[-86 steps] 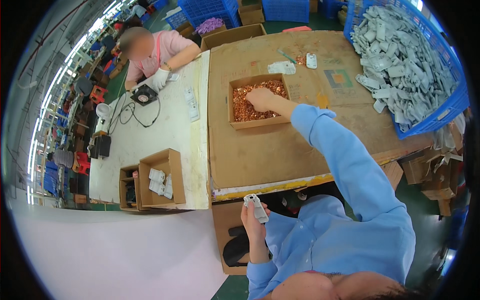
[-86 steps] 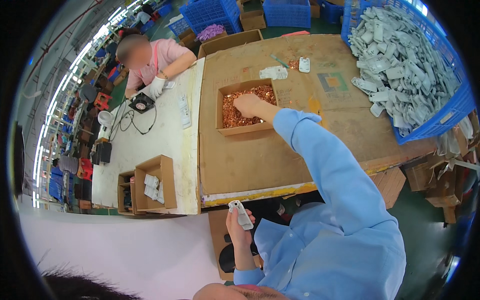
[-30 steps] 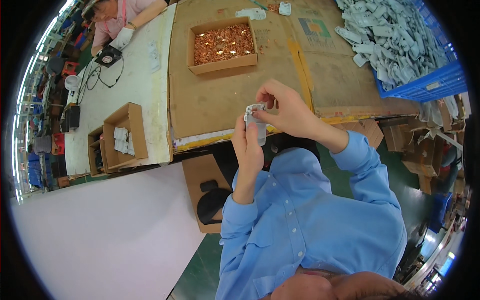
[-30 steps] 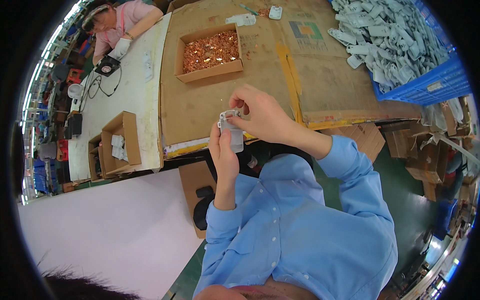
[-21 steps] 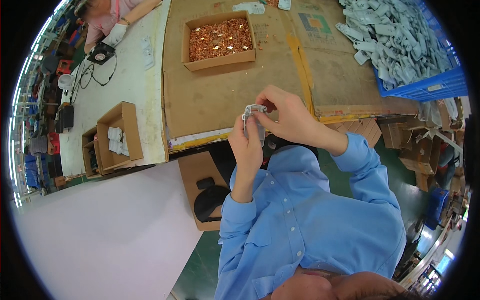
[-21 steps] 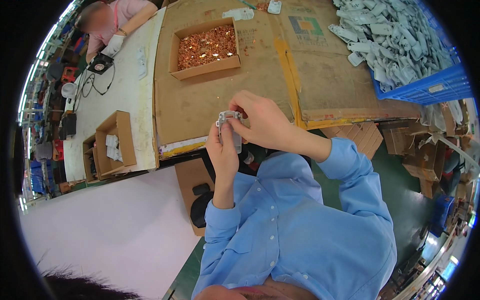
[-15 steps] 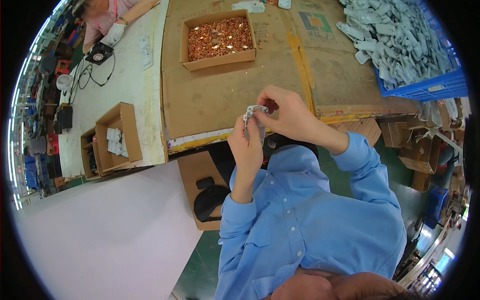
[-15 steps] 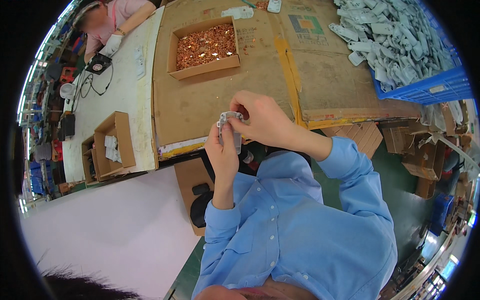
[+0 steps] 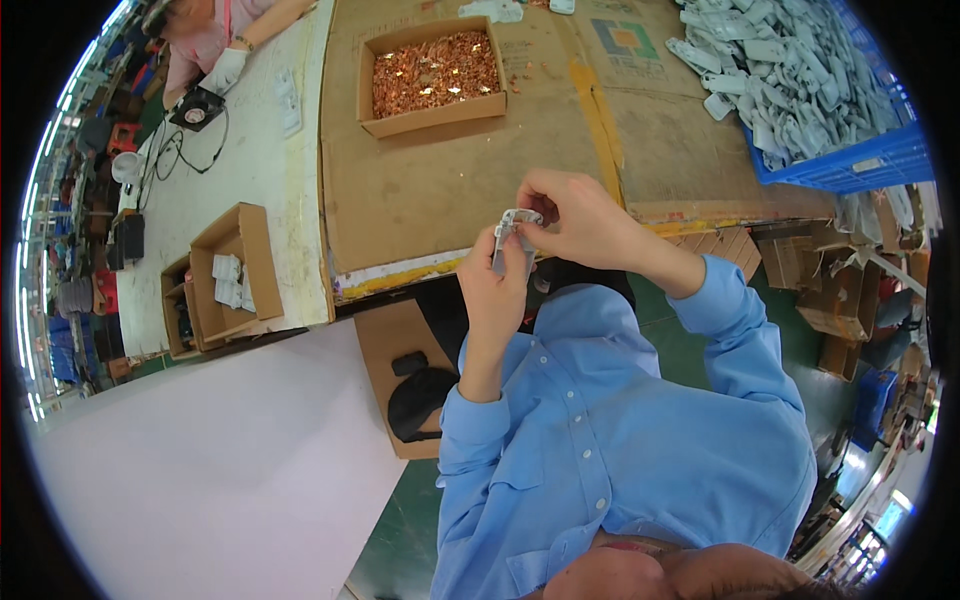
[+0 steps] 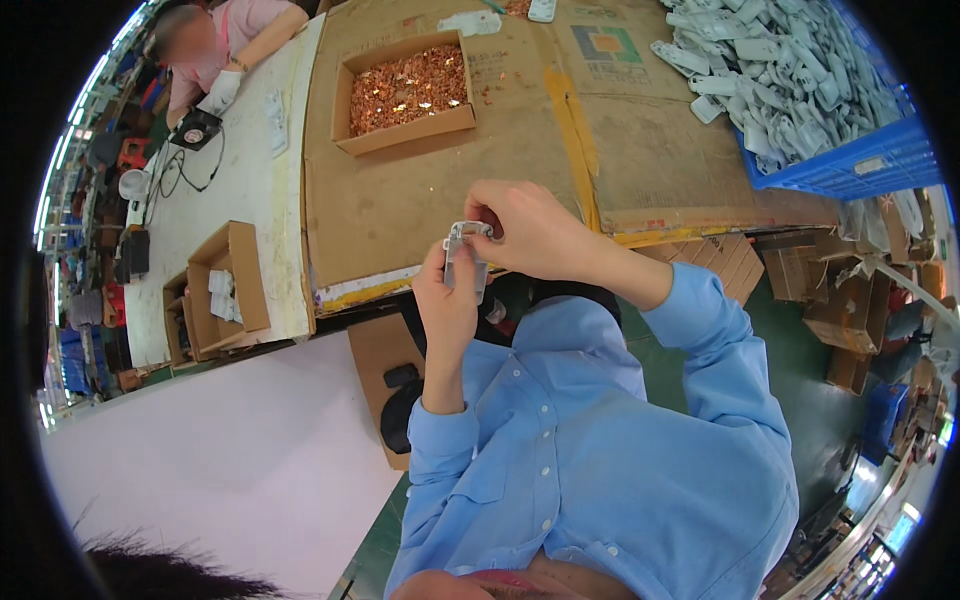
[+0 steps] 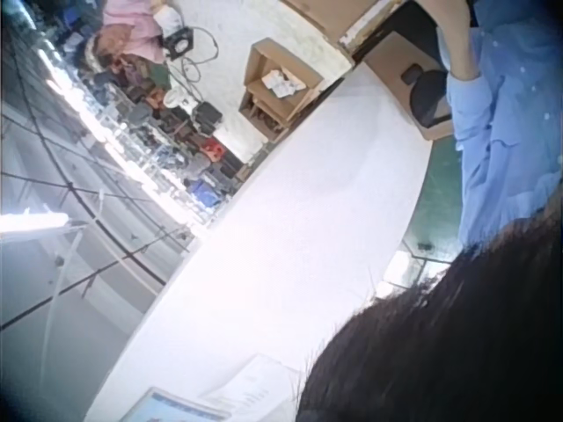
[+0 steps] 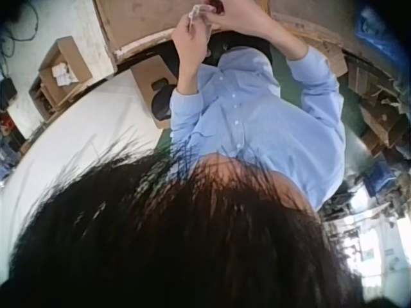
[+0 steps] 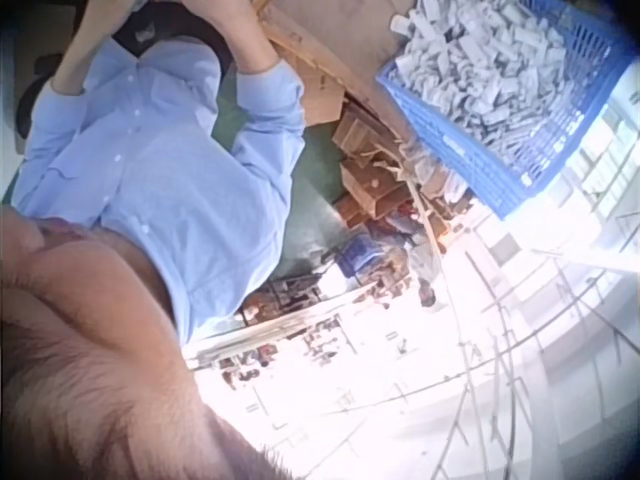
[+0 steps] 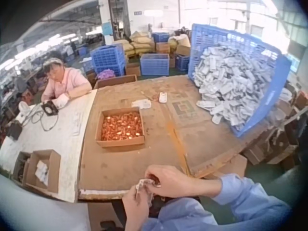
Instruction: Assembling small electrical components by inserting metal pins into plastic housings.
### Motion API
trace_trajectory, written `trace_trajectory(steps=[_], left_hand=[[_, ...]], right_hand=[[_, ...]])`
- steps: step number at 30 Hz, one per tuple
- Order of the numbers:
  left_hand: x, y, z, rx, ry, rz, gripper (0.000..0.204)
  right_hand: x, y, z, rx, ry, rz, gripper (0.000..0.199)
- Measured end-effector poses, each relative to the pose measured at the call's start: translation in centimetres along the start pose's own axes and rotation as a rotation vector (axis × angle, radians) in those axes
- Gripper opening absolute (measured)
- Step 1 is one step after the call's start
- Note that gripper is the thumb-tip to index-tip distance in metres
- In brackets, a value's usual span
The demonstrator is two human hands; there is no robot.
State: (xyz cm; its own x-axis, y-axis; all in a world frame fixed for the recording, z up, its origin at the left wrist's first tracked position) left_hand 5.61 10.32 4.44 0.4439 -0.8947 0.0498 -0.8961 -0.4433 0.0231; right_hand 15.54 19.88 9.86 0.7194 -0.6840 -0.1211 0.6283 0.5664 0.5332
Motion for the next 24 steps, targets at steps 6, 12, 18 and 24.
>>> trace_trajectory(steps=[6, 12, 18, 24], left_hand=[[0.1, -0.1, 0.7, -0.041, 0.001, 0.055, 0.023], [0.3, -0.1, 0.8, 0.031, 0.016, 0.05, 0.023], [-0.2, -0.1, 1.3, -0.03, 0.018, 0.005, 0.02], [-2.5, 4.1, 2.6, -0.343, -0.086, 0.096, 0.017]], right_hand=[[-0.2, 0.1, 0.0, 0.016, 0.007, 0.065, 0.017], [-0.3, -0.1, 0.4, 0.037, -0.005, 0.116, 0.017], [-0.6, -0.9, -1.7, 0.135, 0.023, 0.076, 0.017], [-3.6, -1.0, -2.7, 0.119, 0.063, 0.069, 0.023]])
Point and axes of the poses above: each hand's wrist, its own x-axis away from the middle knuckle, its own y-axis out of the back of the hand, z = x × y, the point moved 6 cm from there along -x, towards the middle knuckle, and after that the axes turned 1 degree about y, right-handed, at the moved point
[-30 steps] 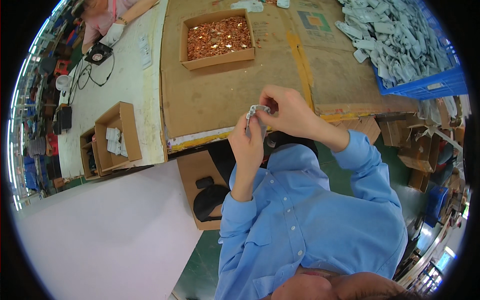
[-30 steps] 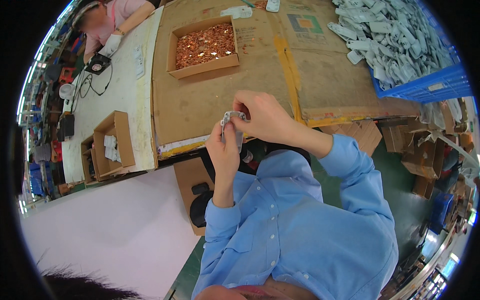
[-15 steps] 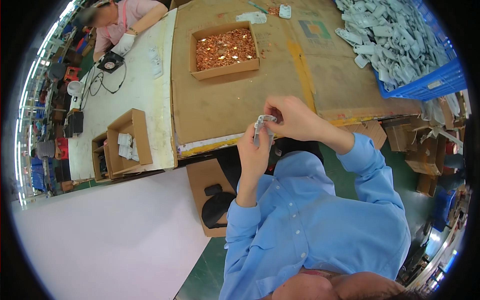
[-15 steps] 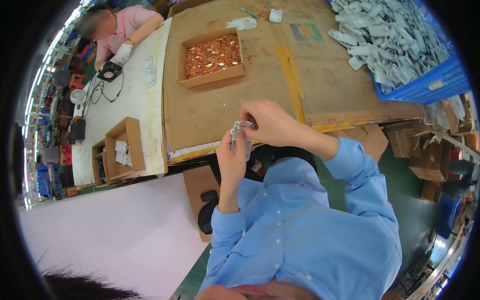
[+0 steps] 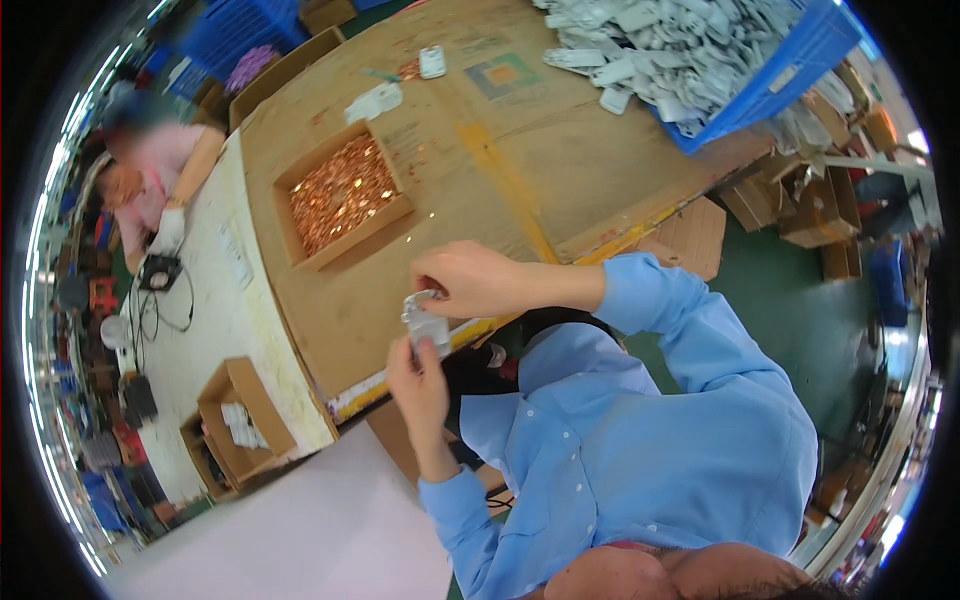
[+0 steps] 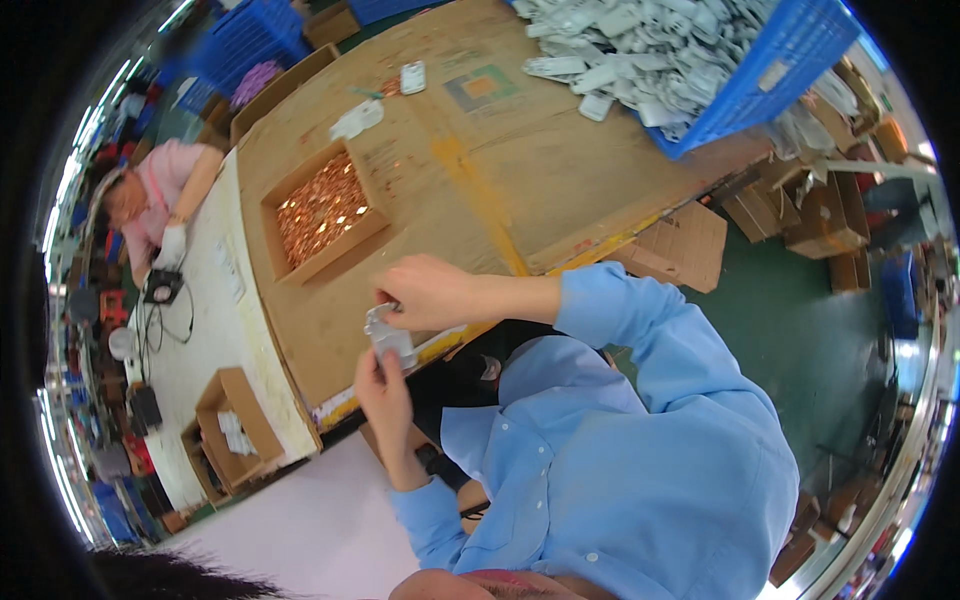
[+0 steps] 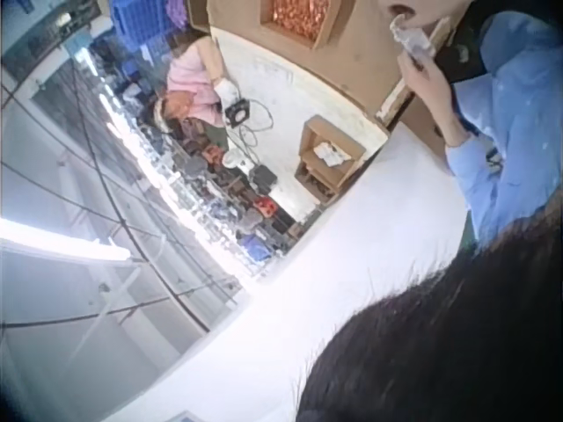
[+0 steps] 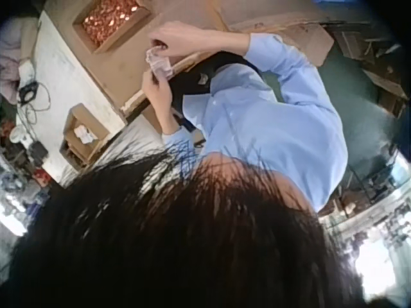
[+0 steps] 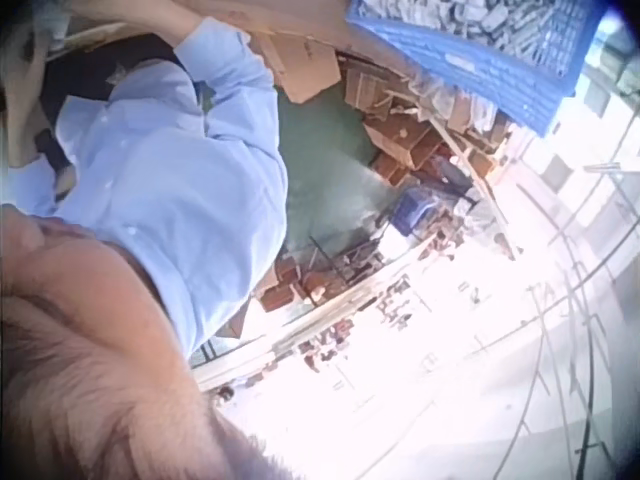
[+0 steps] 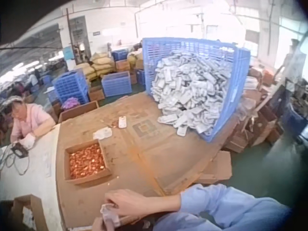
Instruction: Assembling small electrical components by inserting metal pins into plastic housings.
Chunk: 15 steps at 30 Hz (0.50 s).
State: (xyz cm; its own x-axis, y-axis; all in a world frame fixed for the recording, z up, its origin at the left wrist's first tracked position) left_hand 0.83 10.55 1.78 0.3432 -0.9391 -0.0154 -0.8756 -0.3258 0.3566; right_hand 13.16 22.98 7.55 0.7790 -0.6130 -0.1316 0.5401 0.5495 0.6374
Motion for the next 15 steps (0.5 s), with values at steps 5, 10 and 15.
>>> trace_trajectory(steps=[5, 10, 15], left_hand=[[-7.0, 10.2, 5.1, -0.148, 0.042, -0.318, 0.023], [-15.5, 20.9, 11.8, -0.163, 0.236, -0.56, 0.037], [-20.6, 25.8, 17.5, -0.19, 0.357, -0.684, 0.041]], right_hand=[[-1.2, 4.3, -5.6, 0.063, 0.026, -0.209, 0.029], [-0.6, 18.4, -21.3, 0.865, -0.442, -0.375, 0.025], [2.3, 26.7, -30.6, 1.151, -0.544, -0.327, 0.022]])
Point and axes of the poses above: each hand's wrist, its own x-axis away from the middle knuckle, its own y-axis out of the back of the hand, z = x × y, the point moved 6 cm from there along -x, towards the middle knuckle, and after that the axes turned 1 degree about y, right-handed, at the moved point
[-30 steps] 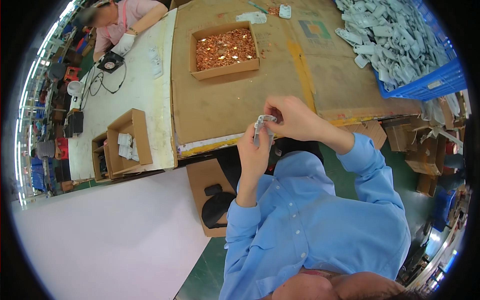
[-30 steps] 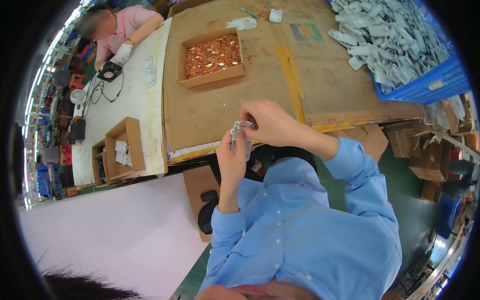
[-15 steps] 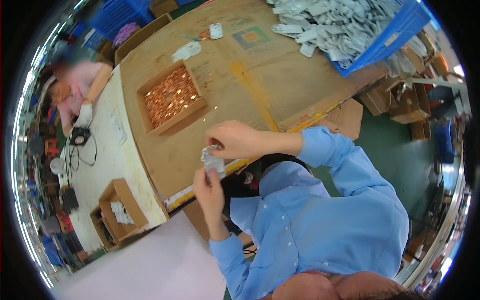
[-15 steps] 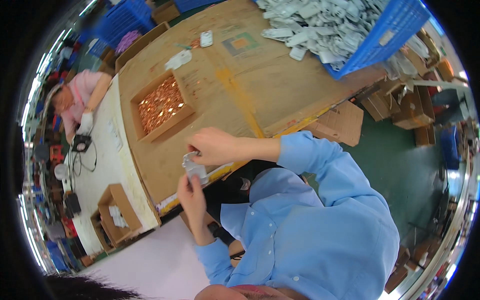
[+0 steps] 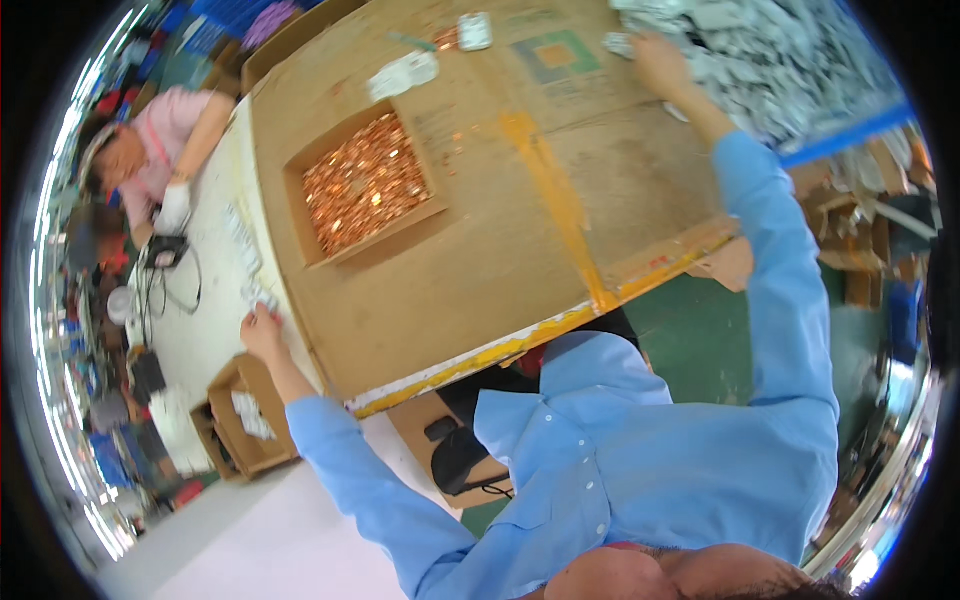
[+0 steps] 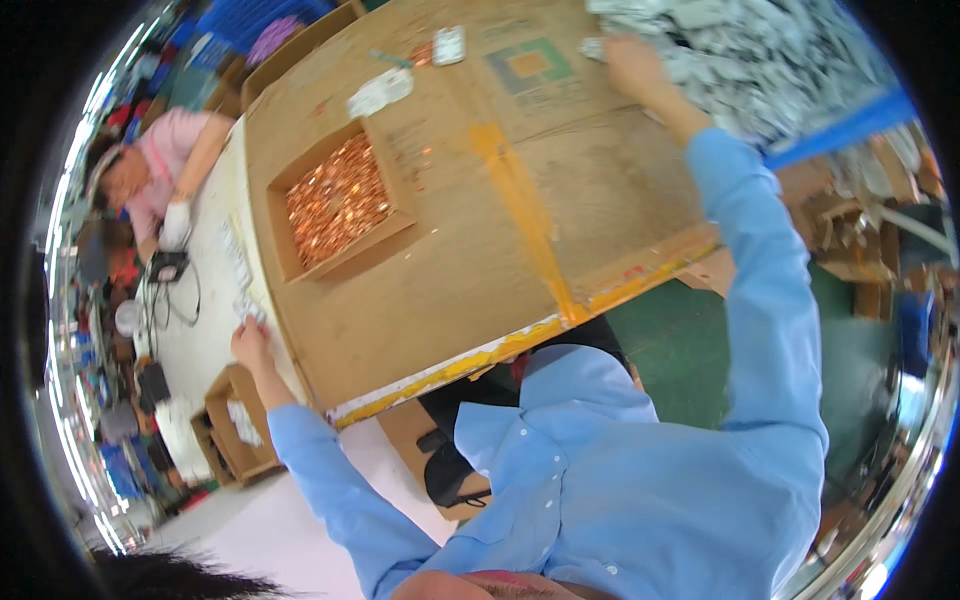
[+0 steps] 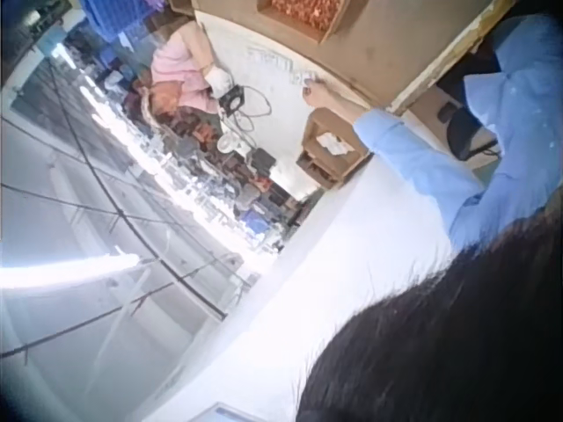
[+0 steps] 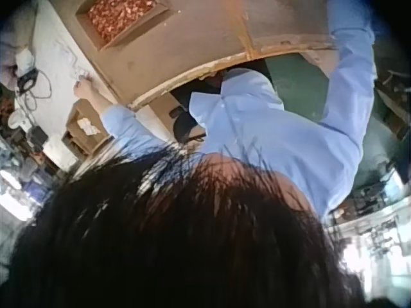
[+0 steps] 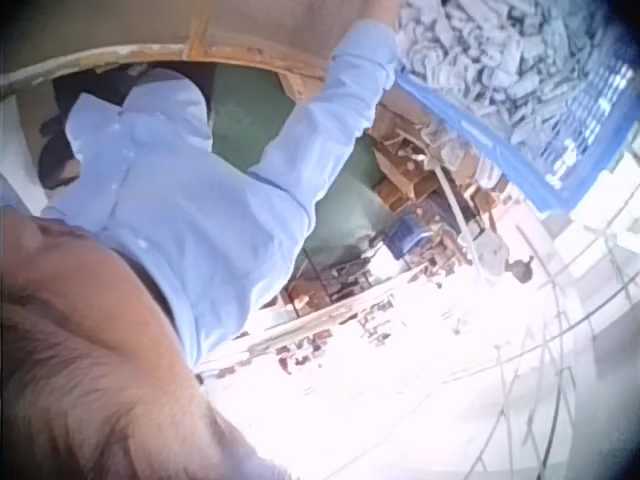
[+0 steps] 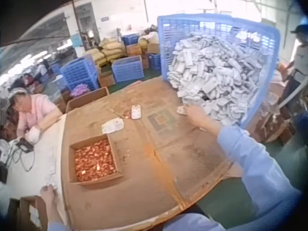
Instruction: Assembling small electrical components by inserting metal pins into plastic housings.
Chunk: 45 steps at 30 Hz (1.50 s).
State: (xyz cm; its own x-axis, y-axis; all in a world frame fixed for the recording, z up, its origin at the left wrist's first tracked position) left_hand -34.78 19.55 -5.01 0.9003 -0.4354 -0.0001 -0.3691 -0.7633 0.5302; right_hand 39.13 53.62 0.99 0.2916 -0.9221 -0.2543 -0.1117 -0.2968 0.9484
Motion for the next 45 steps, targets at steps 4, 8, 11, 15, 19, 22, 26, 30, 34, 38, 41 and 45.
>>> trace_trajectory(steps=[4, 8, 11, 15, 19, 22, 26, 30, 34, 38, 41, 45], left_hand=[[-4.1, -1.4, -0.3, 0.044, 0.027, 0.027, 0.044], [-2.2, -2.8, -4.1, 0.037, -0.173, -0.156, 0.052], [4.1, -3.3, -10.7, -0.113, -0.402, -0.13, 0.05], [18.6, -3.9, -15.5, 0.218, -0.408, 0.428, 0.036], [29.4, -4.7, -13.4, 0.648, -0.229, 0.902, 0.063], [32.5, -3.4, -9.7, 1.045, 0.137, 0.788, 0.075], [34.1, -1.1, -3.6, 1.238, 0.466, 0.56, 0.067], [36.1, 1.1, -0.7, 1.273, 0.604, 0.513, 0.059], [36.2, 1.2, -0.5, 1.398, 0.611, 0.597, 0.057], [35.9, 1.4, -0.3, 1.317, 0.655, 0.556, 0.06], [35.6, 1.2, 0.7, 1.291, 0.673, 0.527, 0.062], [35.6, 1.2, 0.8, 1.389, 0.653, 0.582, 0.066]], right_hand=[[0.0, 0.2, -0.1, -0.045, 0.108, -0.076, 0.016], [1.3, 3.5, 2.1, -0.194, 0.145, -0.12, 0.013], [3.6, 8.1, 6.7, -0.461, 0.215, -0.166, 0.012], [8.5, 15.7, 19.9, -1.002, 0.514, -0.012, 0.011], [14.8, 20.5, 31.7, -1.293, 0.727, 0.195, 0.014], [18.4, 20.3, 38.1, -1.415, 0.729, 0.541, 0.024], [16.9, 20.7, 40.6, -1.404, 0.733, 0.561, 0.027], [5.9, 17.7, 41.1, -0.868, 0.8, 0.011, 0.017], [-0.4, 12.9, 42.5, -0.564, 0.915, 0.028, 0.013], [-1.7, 10.8, 44.4, -0.371, 1.036, 0.048, 0.013], [-1.7, 10.6, 45.0, -0.252, 1.048, 0.148, 0.012], [-1.9, 10.5, 45.2, -0.252, 1.052, 0.118, 0.012]])
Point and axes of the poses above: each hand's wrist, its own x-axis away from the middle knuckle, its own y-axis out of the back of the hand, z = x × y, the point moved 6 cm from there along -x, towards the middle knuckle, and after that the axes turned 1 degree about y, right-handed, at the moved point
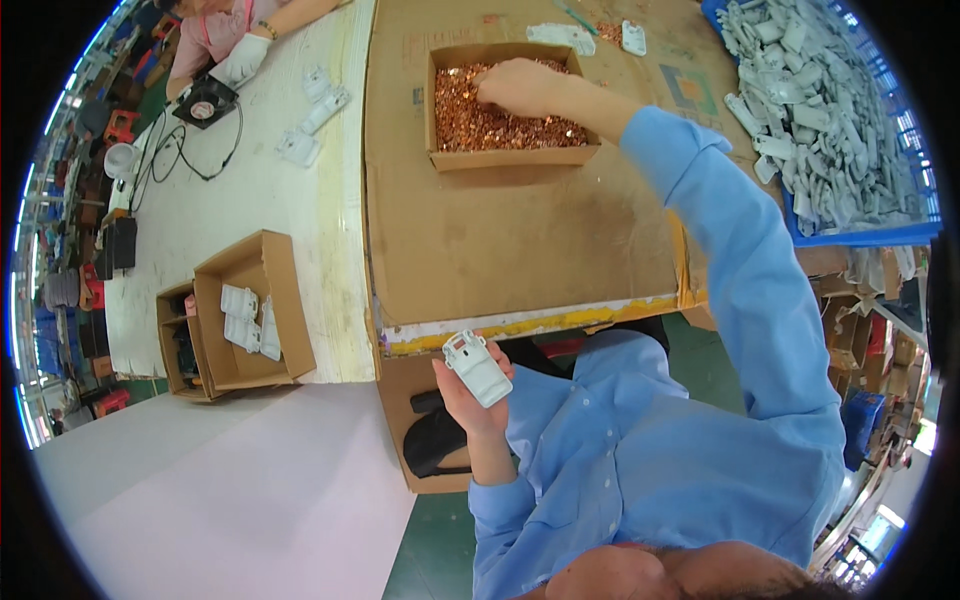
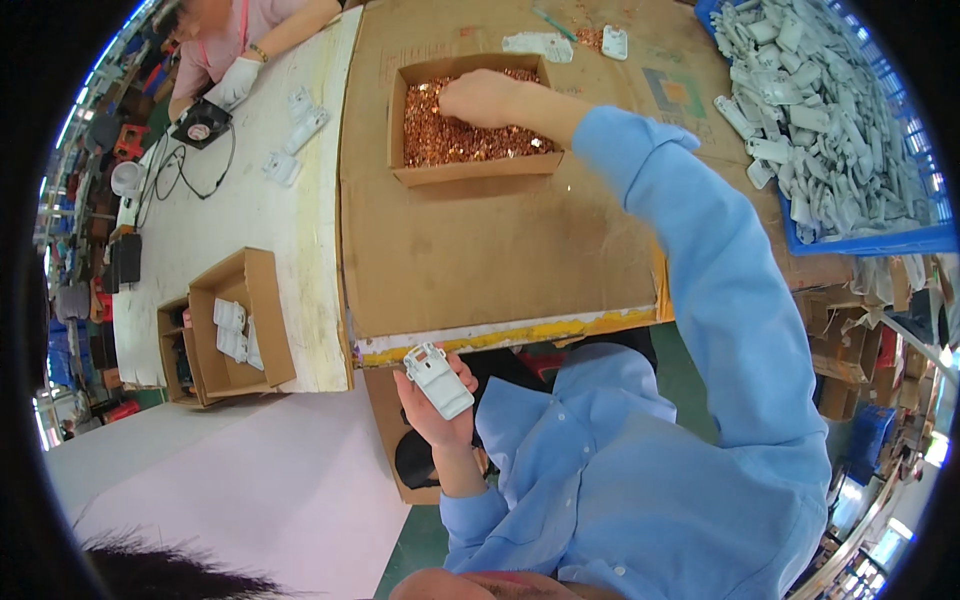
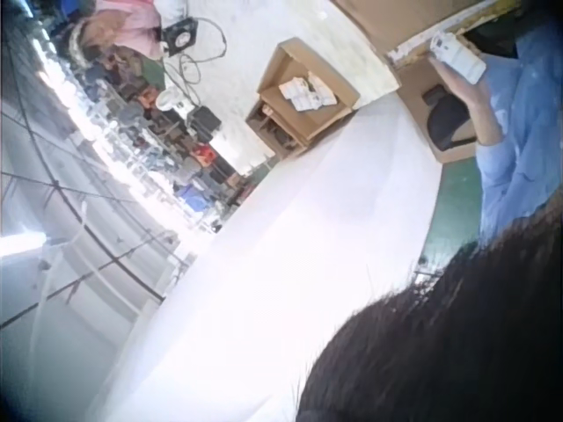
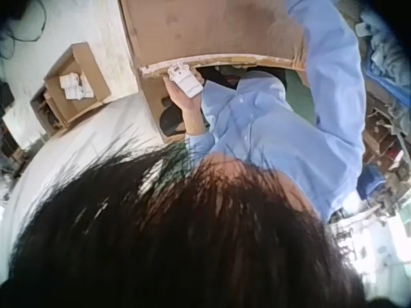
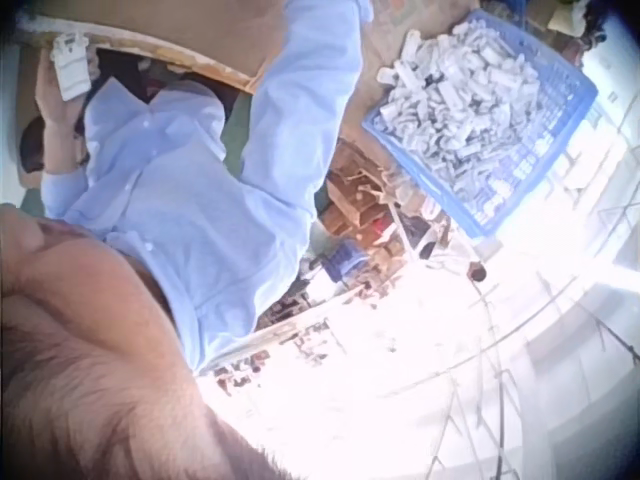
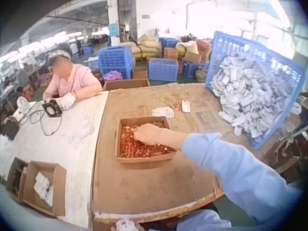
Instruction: Assembling small electrical components by inserting metal pins into plastic housings.
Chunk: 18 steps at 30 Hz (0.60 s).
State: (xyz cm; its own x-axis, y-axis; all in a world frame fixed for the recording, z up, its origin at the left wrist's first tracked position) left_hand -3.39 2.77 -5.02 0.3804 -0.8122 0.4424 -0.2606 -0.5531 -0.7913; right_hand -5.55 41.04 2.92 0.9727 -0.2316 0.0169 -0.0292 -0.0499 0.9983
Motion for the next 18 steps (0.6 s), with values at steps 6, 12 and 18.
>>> trace_trajectory(steps=[6, 12, 18], left_hand=[[0.3, 0.3, 0.1, -0.059, -0.019, -0.012, 0.064], [0.9, -0.5, 0.4, -0.106, -0.007, -0.039, 0.061], [1.4, -1.6, 0.9, -0.15, -0.008, -0.033, 0.059]], right_hand=[[-1.1, -0.8, 0.1, 0.003, -0.064, 0.112, 0.011], [-0.7, -1.5, -1.0, -0.011, -0.157, 0.146, 0.013], [3.9, 2.2, -1.4, -0.335, -0.309, -0.044, 0.019]])
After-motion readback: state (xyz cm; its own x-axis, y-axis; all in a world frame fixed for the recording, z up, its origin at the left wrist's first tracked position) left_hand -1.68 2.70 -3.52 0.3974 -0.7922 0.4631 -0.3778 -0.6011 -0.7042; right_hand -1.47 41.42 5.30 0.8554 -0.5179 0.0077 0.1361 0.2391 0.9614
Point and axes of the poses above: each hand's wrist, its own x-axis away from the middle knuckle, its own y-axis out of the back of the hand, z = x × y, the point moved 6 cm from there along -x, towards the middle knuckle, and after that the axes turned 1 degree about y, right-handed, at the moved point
